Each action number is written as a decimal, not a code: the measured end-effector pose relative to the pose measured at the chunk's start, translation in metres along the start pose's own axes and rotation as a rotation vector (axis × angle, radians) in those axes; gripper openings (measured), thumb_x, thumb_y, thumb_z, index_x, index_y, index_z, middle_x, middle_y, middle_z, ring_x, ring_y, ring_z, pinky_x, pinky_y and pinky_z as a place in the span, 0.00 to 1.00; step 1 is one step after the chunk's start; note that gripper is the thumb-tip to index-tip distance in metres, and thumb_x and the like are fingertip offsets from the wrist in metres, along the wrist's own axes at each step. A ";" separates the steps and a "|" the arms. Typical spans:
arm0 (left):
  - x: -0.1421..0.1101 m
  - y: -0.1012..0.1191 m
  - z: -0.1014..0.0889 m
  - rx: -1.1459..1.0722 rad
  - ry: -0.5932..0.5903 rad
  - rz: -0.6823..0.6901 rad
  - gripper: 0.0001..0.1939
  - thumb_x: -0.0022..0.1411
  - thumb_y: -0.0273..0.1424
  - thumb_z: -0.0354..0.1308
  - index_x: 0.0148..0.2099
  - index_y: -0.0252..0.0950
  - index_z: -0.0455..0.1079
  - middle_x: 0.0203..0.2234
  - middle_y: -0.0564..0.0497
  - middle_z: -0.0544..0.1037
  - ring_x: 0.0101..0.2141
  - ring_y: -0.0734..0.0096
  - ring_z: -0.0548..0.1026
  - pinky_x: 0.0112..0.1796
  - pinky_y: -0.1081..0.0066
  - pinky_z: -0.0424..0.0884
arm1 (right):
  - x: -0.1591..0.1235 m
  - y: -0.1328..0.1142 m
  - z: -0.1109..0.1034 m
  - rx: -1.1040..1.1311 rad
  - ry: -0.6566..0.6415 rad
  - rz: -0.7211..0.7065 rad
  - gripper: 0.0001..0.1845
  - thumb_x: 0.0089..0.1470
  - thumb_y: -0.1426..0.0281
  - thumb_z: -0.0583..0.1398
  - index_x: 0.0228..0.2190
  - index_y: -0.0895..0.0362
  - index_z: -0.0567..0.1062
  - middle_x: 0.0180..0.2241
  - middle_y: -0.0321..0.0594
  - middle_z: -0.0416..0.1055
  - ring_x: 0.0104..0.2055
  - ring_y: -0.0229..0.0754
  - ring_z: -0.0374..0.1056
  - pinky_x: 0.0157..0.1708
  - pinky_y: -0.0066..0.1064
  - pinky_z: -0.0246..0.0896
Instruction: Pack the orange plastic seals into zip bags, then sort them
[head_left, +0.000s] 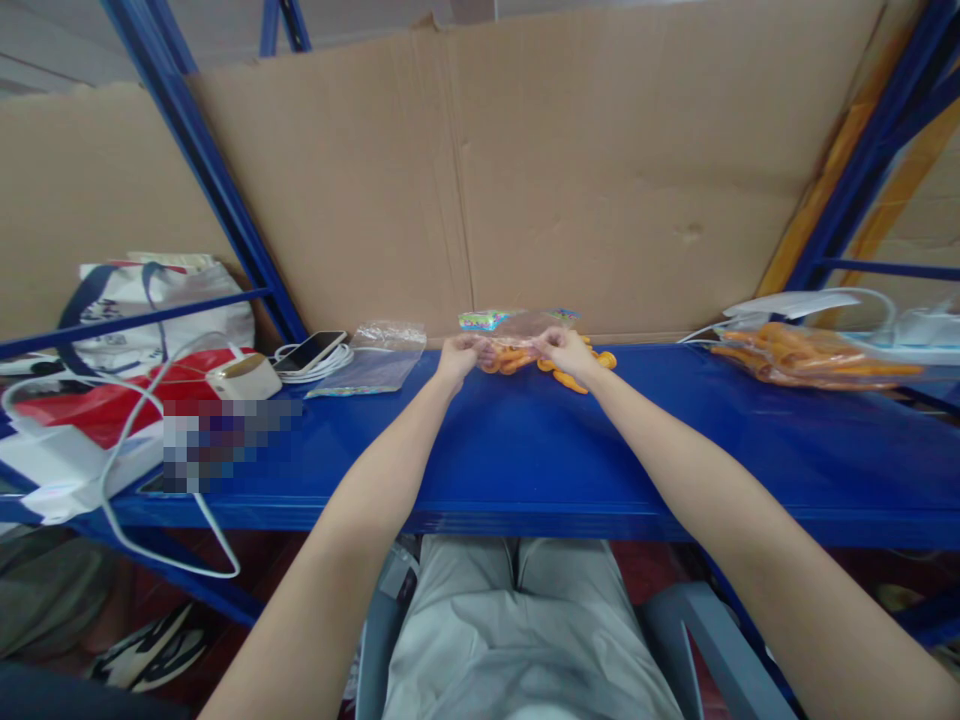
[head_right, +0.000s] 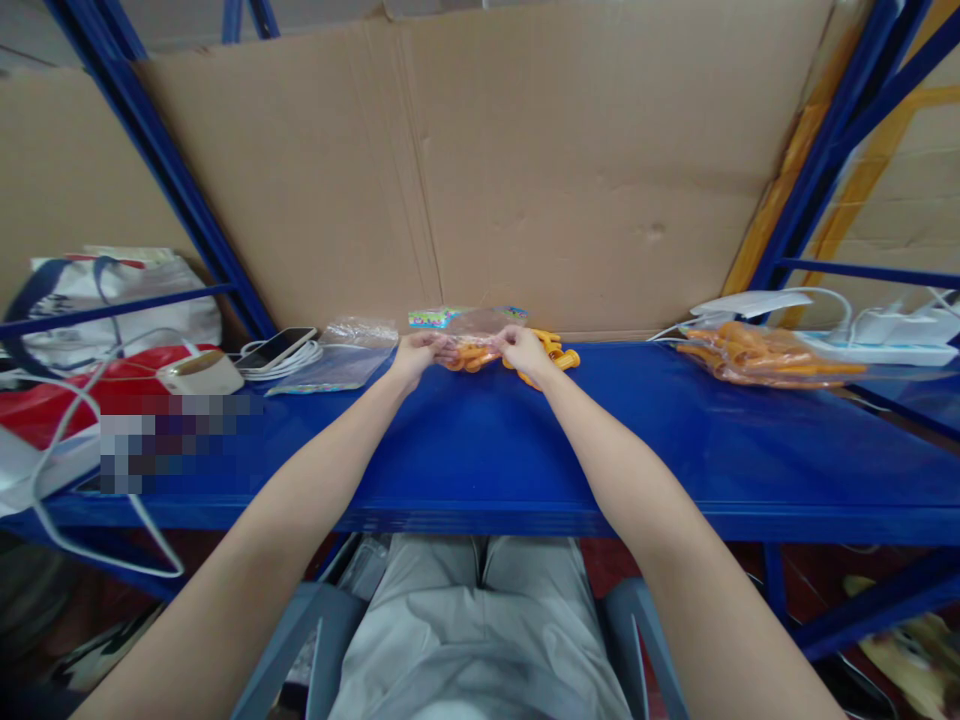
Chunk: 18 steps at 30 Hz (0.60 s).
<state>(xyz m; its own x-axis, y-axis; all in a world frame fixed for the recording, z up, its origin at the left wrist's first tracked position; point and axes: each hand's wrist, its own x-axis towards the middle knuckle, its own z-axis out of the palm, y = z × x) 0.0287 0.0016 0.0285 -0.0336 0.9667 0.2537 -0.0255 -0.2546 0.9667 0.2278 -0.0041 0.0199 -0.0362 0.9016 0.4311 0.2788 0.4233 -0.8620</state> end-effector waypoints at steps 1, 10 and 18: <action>0.000 0.001 0.000 -0.026 0.024 0.032 0.08 0.55 0.26 0.68 0.28 0.31 0.71 0.18 0.51 0.77 0.24 0.71 0.79 0.35 0.70 0.78 | 0.002 -0.001 0.001 -0.017 0.026 -0.044 0.14 0.55 0.74 0.64 0.20 0.55 0.69 0.25 0.37 0.74 0.32 0.39 0.73 0.42 0.33 0.71; -0.001 0.012 0.000 -0.084 0.086 0.071 0.02 0.52 0.25 0.62 0.31 0.32 0.72 0.25 0.48 0.81 0.20 0.71 0.77 0.21 0.76 0.68 | 0.005 -0.010 0.006 0.137 0.144 -0.144 0.07 0.54 0.68 0.63 0.27 0.57 0.76 0.32 0.38 0.77 0.25 0.39 0.72 0.30 0.34 0.70; -0.004 0.013 0.003 -0.043 0.215 0.404 0.05 0.48 0.22 0.57 0.29 0.36 0.69 0.20 0.58 0.72 0.17 0.78 0.70 0.19 0.80 0.62 | 0.007 -0.022 0.005 0.054 0.204 -0.308 0.10 0.56 0.63 0.63 0.32 0.57 0.80 0.33 0.43 0.80 0.34 0.45 0.76 0.40 0.39 0.72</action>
<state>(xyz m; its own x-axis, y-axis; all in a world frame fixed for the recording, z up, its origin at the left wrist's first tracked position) 0.0312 -0.0049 0.0399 -0.2561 0.7637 0.5926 -0.0093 -0.6149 0.7885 0.2169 -0.0071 0.0405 0.0828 0.6974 0.7119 0.2332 0.6809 -0.6942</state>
